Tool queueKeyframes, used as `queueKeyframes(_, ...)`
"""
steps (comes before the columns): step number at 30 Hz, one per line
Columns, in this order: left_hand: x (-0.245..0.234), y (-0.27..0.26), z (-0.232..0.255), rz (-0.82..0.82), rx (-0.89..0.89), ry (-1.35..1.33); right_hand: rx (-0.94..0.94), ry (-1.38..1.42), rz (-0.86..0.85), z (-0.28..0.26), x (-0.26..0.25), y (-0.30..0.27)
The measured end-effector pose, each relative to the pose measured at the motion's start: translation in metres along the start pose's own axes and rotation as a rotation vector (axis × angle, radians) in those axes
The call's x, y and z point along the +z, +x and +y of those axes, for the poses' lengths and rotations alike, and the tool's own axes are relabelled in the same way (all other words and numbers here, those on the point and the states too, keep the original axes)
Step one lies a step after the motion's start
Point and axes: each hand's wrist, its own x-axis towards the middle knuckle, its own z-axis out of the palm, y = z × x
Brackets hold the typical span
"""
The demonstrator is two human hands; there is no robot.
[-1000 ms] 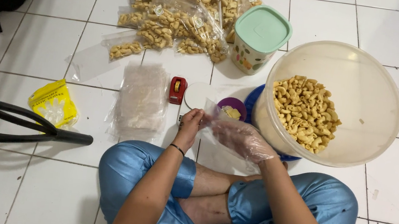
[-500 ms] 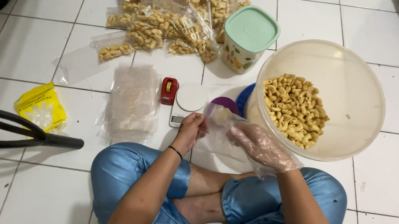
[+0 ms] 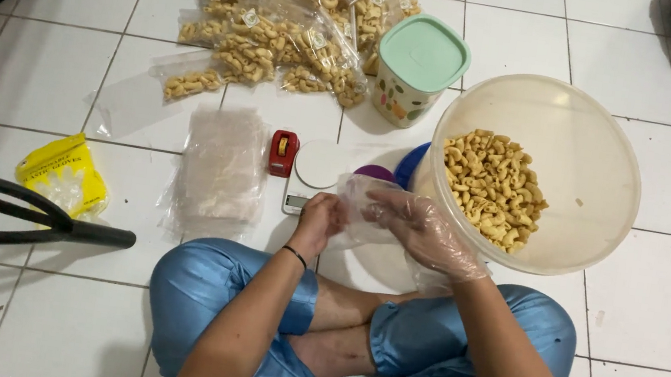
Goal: Manually packing snacks from a large bucket into small plastic bags and weighing them on a digital scale.
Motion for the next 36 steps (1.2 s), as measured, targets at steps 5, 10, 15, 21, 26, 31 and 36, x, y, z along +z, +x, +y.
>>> queueKeyframes(5,0.014,-0.003,-0.008,-0.089,-0.063,-0.198,-0.205,-0.075,-0.075,-0.02,-0.007,-0.001)
queueKeyframes(10,0.023,0.002,-0.019,-0.105,-0.106,-0.275,-0.238,-0.109,-0.089,-0.039,-0.045,-0.006)
queueKeyframes(15,0.008,0.031,-0.04,-0.081,-0.136,-0.317,-0.148,-0.208,0.113,-0.011,-0.121,0.013)
queueKeyframes(21,0.015,0.02,-0.032,-0.082,-0.158,-0.266,0.335,-0.712,-0.073,0.066,-0.168,0.08)
queueKeyframes(26,0.018,0.016,-0.026,-0.087,-0.197,-0.312,0.641,-1.093,-0.357,0.106,-0.14,0.114)
queueKeyframes(31,0.021,0.005,-0.019,-0.093,-0.21,-0.302,0.634,-1.27,-0.386,0.194,-0.136,0.14)
queueKeyframes(36,0.02,0.012,-0.022,-0.099,-0.199,-0.338,0.299,-1.494,-0.405,0.208,-0.141,0.133)
